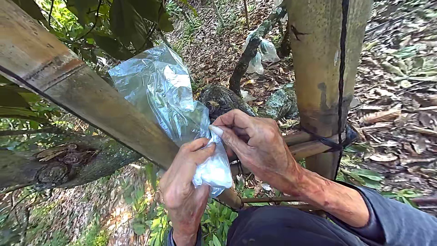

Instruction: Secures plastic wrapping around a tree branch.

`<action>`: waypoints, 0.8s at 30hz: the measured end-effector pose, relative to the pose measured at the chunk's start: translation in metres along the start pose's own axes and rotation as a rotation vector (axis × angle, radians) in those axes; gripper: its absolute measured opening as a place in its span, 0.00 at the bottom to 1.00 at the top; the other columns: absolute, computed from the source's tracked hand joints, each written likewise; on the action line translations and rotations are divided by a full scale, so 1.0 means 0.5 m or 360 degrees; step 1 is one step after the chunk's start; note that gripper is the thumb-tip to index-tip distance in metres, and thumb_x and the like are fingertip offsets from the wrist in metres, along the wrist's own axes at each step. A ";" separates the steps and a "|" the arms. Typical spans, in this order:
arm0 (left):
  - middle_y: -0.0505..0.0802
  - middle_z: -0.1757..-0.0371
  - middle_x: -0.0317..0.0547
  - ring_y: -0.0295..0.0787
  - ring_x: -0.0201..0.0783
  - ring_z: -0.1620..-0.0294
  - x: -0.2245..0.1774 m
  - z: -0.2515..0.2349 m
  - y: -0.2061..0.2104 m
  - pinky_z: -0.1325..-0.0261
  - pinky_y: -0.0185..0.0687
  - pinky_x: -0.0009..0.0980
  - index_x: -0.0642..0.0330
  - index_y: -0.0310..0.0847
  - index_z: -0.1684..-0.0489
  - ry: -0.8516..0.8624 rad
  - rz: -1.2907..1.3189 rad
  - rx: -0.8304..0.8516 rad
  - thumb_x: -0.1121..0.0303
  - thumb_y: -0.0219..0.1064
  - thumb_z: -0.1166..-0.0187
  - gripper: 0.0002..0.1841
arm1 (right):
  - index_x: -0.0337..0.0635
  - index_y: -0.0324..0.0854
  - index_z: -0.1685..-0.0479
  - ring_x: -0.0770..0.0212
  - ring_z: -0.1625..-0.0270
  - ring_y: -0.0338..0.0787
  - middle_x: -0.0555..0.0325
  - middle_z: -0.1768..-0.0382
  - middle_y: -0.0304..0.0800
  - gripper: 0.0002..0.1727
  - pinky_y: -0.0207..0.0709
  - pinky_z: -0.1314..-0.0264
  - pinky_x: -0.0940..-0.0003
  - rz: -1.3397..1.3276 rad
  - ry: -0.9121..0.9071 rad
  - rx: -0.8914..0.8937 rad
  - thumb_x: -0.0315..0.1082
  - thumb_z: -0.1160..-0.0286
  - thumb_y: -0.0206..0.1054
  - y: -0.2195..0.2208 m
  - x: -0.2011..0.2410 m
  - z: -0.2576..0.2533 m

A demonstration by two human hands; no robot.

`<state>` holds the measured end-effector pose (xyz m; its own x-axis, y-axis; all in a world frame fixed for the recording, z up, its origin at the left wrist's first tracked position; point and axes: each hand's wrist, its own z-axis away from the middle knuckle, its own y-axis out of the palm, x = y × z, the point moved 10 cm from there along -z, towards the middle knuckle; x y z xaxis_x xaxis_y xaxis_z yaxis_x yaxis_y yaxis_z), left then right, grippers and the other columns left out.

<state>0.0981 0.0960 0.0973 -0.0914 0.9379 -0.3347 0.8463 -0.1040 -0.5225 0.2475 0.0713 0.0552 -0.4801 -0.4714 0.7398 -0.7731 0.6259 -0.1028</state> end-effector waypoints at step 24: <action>0.97 0.54 0.51 0.94 0.37 0.47 0.007 0.002 -0.004 0.41 0.91 0.28 0.69 0.93 0.56 -0.0086 -0.0186 -0.0169 0.78 0.70 0.28 0.08 | 0.49 0.92 0.49 0.78 0.71 0.81 0.66 0.60 0.89 0.11 0.74 0.71 0.84 0.0070 -0.0107 0.0218 0.35 0.19 0.64 0.015 0.002 0.015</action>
<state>0.0956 0.0991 0.0962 -0.2182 0.9221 -0.3196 0.8786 0.0431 -0.4757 0.2378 0.0708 0.0503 -0.5380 -0.4888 0.6868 -0.7976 0.5587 -0.2272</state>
